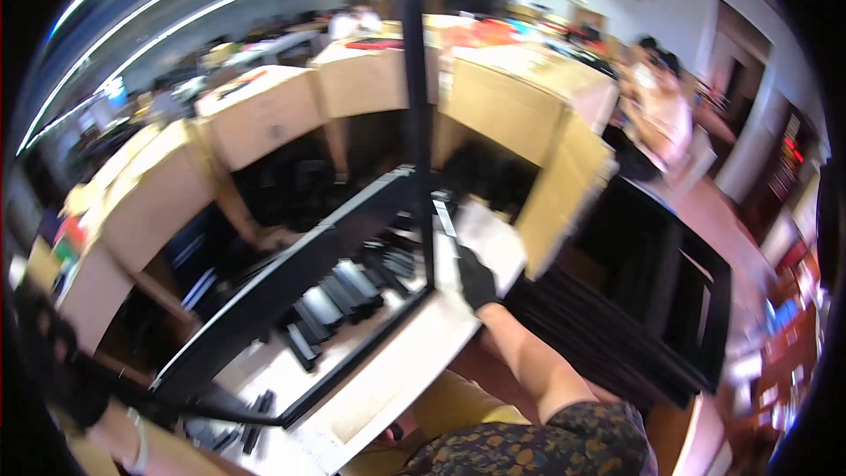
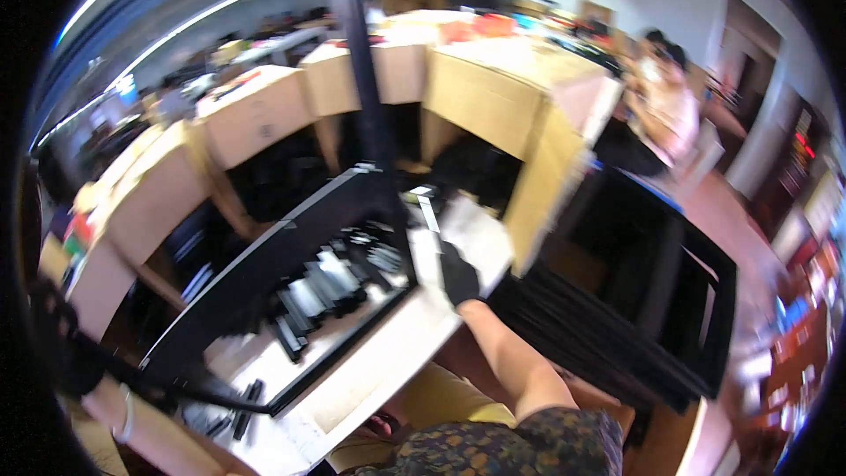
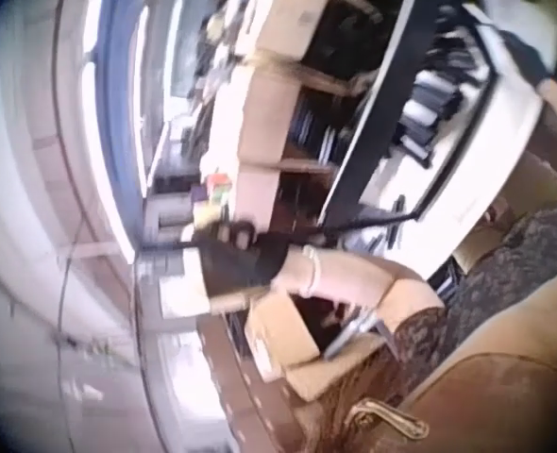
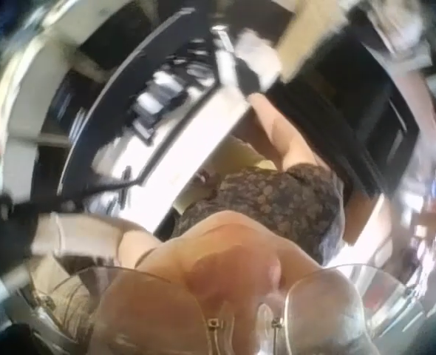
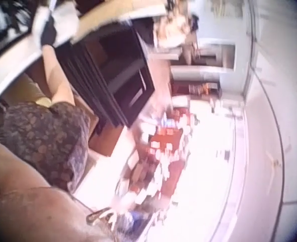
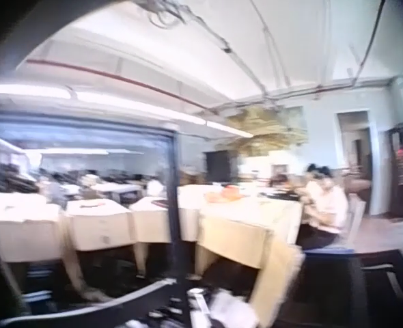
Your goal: The recorder is assembling black plastic frames by connecting separate long and short pieces together at a workbench.
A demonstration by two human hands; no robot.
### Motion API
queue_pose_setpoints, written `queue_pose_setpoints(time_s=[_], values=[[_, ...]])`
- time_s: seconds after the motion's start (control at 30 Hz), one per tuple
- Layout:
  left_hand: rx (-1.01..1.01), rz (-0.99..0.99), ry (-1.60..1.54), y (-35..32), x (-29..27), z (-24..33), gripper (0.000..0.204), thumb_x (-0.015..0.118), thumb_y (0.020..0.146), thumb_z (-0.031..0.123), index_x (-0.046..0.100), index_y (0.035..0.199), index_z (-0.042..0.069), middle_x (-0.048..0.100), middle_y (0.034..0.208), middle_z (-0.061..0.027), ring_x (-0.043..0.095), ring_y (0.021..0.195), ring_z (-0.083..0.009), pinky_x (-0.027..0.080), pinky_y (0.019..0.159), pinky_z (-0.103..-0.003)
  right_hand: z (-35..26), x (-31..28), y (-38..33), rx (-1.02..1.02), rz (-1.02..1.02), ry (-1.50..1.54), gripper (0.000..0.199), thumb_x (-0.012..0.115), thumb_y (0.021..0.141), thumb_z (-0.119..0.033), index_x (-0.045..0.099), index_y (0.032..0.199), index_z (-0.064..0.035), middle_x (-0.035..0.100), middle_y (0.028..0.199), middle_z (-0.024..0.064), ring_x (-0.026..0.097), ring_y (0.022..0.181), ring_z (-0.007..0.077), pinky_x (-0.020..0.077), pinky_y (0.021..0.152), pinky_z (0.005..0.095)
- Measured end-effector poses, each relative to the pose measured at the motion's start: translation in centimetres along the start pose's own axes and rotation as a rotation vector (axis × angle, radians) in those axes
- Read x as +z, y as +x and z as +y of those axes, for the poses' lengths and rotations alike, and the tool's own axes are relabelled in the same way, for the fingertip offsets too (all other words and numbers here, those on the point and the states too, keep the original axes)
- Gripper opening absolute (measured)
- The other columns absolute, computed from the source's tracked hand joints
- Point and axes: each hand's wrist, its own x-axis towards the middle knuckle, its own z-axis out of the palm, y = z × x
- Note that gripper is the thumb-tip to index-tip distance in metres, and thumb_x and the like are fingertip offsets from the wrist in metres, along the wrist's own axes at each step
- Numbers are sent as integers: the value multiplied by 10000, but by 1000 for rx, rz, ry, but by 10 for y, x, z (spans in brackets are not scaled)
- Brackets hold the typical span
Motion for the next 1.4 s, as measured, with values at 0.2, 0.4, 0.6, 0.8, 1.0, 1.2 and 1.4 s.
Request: queue_pose_setpoints(time_s=[0.2,0.4,0.6,0.8,1.0,1.2,1.4], values=[[-539,-64,-705,15,6,-1,142,507,976,220,521,1004,82,464,754,42,378,495,-15,275,450,-154,-28,-28,-2,305,-121,527,458,548,936,-435,538,1284,-138,575,652,36,485,393,104,400,382,284],[-490,-61,-702,20,3,2,181,536,948,147,546,1099,48,489,745,37,382,456,-23,288,409,-181,-143,-174,42,26,20,654,354,572,943,-349,555,1255,-184,524,642,-36,469,416,62,362,351,207],[-573,30,-618,17,11,20,244,559,955,186,546,1171,73,492,775,51,391,475,-15,289,414,-179,-232,-275,55,-208,112,539,408,587,944,-303,521,1289,-95,493,632,-23,466,456,46,366,361,197],[-657,58,-544,22,25,64,190,629,926,260,544,997,106,442,630,51,381,415,-19,285,376,-188,-147,-174,0,64,-20,536,341,561,938,-426,563,1115,-135,476,594,-23,453,425,72,356,358,250],[-685,71,-567,31,26,74,144,635,913,187,511,930,114,449,624,39,391,418,-20,286,375,-188,-43,-52,-52,333,-230,429,324,544,937,-369,594,1119,-106,538,596,23,499,432,128,408,406,289],[-659,60,-640,29,34,54,158,649,910,203,535,914,94,461,641,34,392,420,-31,283,379,-206,-35,-18,-45,254,-123,-44,423,430,950,-477,599,1166,-155,632,650,74,598,497,196,488,516,348],[-661,47,-620,30,37,54,204,676,890,249,526,877,111,459,626,39,393,417,-32,278,377,-197,-36,-14,-49,462,-90,231,398,456,959,-423,572,1196,-124,607,645,80,571,460,172,477,459,310]])
